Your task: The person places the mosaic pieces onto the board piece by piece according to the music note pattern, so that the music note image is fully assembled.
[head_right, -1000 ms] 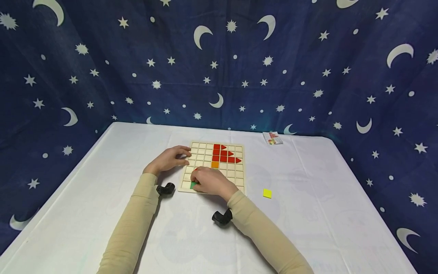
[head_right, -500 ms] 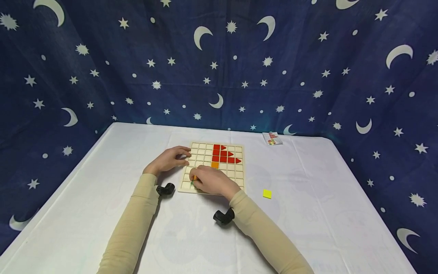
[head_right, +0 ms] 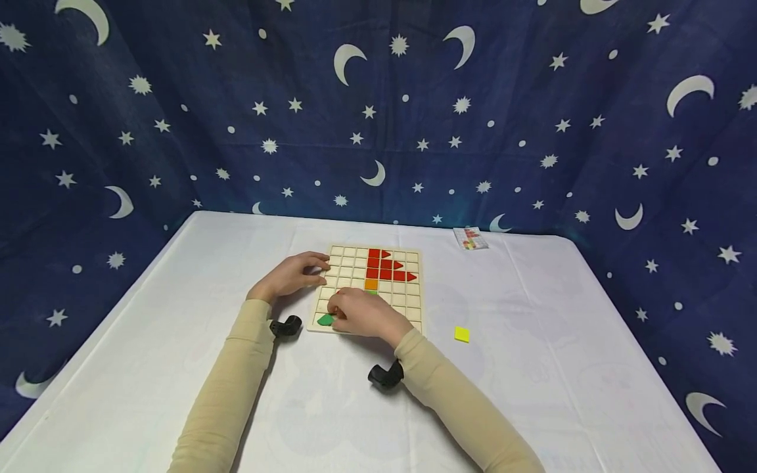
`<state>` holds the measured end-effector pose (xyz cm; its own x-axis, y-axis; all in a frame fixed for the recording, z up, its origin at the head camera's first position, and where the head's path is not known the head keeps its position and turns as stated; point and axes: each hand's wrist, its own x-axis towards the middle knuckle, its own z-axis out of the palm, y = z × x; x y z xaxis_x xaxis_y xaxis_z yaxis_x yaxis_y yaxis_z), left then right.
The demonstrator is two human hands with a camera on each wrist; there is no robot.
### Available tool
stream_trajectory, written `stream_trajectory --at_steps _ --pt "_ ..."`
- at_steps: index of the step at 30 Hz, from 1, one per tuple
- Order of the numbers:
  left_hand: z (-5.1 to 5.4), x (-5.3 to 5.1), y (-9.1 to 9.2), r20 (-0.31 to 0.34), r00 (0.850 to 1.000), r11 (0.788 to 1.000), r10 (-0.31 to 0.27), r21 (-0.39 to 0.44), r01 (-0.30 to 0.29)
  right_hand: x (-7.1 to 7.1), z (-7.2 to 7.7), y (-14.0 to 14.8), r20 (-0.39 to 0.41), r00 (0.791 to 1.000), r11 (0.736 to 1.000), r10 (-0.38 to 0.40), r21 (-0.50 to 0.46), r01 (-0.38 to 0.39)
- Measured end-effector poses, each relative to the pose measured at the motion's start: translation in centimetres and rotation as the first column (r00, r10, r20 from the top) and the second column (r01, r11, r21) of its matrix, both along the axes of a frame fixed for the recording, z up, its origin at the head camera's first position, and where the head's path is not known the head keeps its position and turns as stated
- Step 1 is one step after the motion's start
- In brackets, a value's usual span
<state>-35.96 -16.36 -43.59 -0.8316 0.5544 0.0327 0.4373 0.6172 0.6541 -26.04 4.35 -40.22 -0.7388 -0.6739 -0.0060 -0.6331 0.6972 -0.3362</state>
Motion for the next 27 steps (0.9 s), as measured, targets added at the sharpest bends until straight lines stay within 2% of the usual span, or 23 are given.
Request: stream_trajectory --at_steps 4,9,18,27 --pt "-0.1 -0.2 0.0 -0.009 1.000 1.000 -0.001 0.003 0.001 0.0 -0.2 0.1 -0.049 0.998 0.999 0.030 -0.019 -0.031" --pt "-0.3 -0.2 -0.1 -0.003 1.000 1.000 0.002 0.014 -0.002 -0.2 -1.1 -0.1 -0.088 0.993 0.997 0.081 0.012 -0.080" --pt "-0.2 -0.1 -0.1 0.009 1.000 1.000 0.007 0.014 -0.007 -0.2 -0.9 0.2 -0.044 0.999 1.000 0.013 0.022 -0.012" --pt "-0.1 -0.1 -0.1 0.013 1.000 1.000 0.008 0.012 -0.008 -0.1 -0.7 0.3 -0.032 0.999 1.000 -0.007 0.030 0.008"
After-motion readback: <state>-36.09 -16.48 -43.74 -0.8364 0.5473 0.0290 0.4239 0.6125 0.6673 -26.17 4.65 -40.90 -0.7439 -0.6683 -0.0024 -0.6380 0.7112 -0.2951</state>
